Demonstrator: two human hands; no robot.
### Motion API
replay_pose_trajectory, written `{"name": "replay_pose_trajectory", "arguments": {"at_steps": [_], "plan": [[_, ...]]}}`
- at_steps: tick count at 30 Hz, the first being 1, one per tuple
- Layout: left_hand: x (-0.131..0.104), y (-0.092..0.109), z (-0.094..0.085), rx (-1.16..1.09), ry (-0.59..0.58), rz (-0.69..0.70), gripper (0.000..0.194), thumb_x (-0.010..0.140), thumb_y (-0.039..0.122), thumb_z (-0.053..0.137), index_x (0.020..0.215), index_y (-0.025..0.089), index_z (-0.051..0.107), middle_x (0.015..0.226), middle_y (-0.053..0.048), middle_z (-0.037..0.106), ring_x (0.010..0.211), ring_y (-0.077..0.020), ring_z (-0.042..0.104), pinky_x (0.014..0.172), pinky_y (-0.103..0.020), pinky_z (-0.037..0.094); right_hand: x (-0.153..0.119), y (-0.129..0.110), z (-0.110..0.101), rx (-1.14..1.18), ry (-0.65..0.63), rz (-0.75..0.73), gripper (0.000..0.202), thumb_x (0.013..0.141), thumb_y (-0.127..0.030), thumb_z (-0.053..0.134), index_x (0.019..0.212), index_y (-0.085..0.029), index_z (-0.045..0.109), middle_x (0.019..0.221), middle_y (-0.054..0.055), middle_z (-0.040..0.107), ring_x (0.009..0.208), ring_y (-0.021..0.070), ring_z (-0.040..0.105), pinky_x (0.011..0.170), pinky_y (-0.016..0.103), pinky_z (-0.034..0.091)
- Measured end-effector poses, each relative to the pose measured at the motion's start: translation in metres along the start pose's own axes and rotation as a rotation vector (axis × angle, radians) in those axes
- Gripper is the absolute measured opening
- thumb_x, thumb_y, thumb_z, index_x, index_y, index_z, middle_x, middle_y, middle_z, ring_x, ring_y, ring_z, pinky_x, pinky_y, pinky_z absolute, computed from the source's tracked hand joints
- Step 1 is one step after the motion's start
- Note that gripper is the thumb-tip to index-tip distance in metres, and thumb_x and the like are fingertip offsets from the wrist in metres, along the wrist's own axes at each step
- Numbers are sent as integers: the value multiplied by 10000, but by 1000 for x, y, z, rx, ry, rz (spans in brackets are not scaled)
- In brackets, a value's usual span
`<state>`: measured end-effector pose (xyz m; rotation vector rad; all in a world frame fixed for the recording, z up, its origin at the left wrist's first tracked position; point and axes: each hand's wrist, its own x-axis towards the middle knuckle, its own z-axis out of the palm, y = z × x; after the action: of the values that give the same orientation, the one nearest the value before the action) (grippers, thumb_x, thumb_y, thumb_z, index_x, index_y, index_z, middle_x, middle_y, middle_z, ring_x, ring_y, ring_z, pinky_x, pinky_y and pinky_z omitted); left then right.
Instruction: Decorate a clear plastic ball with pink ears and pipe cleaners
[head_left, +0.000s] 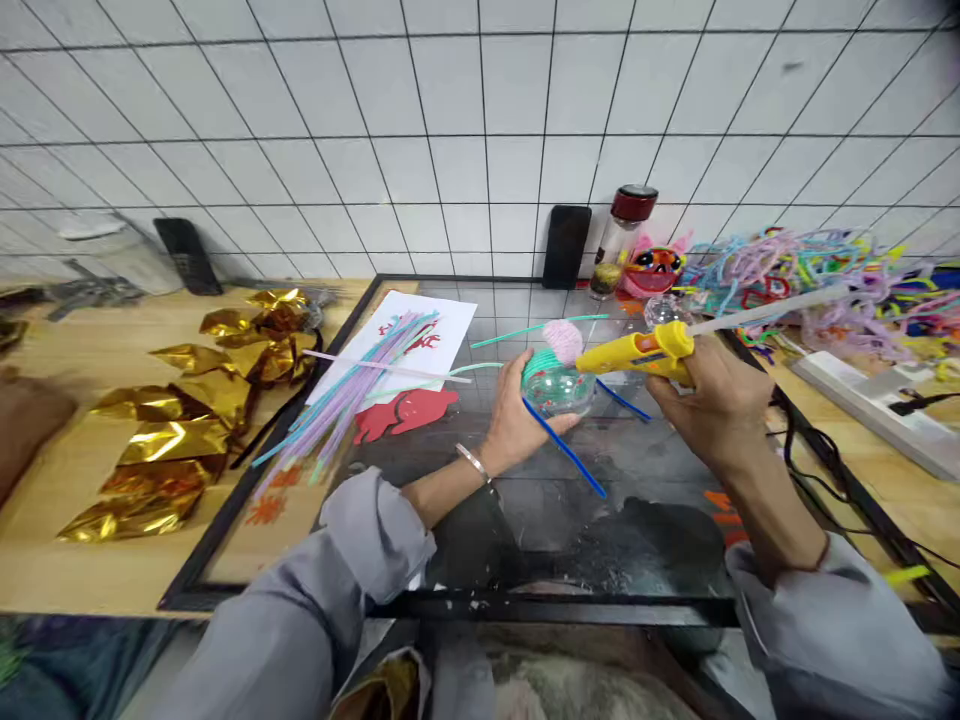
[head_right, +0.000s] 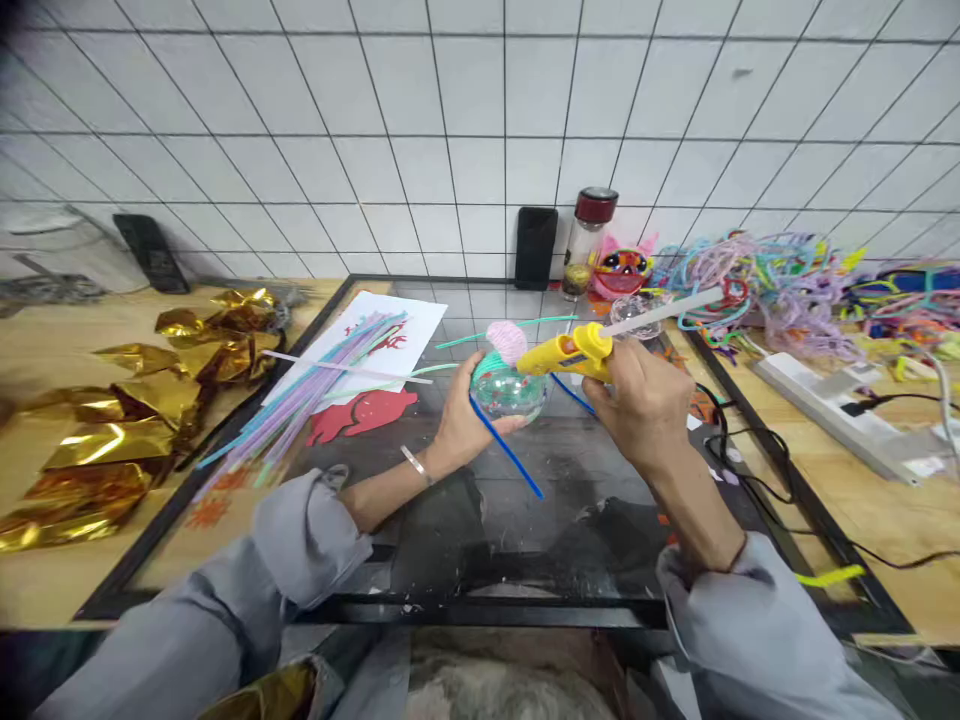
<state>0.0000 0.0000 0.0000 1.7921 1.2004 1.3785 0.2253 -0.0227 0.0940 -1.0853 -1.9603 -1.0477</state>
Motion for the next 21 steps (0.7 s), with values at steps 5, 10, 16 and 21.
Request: {"name": "replay_pose_trajectory", "arguments": {"at_steps": [5,10,16,21], "plan": [[0,-3,1,-1,5,2,1046,520,365,935,1400,189,399,1385,-167,505,1326,-358,495,1143,-547,400,0,-1,-2,-11,-10,36,41,807,-198,553,781,-187,582,630,29,634,554,169,565,528,264,376],[1,-2,4,-6,6,19,1042,523,398,935,1395,198,402,1401,-167,501,1332,-359,494,1143,-549,401,-4,1,-2,-21,-37,93,39,801,-211,556,800,-189,588,670,48,666,582,180,587,549,270,383],[1,0,10,7,-4,9,1044,529,407,935,1399,194,398,1406,-171,496,1340,-355,490,1145,-541,401,-8,7,-3,-18,-126,140,54,808,-211,539,826,-195,588,699,53,674,619,184,595,574,270,377],[1,-1,10,4,-7,13,1049,522,408,940,1401,204,406,1404,-159,500,1346,-356,485,1151,-536,398,-8,8,-7,16,-180,194,39,809,-222,536,805,-211,573,716,52,660,603,183,568,547,284,337]]}}
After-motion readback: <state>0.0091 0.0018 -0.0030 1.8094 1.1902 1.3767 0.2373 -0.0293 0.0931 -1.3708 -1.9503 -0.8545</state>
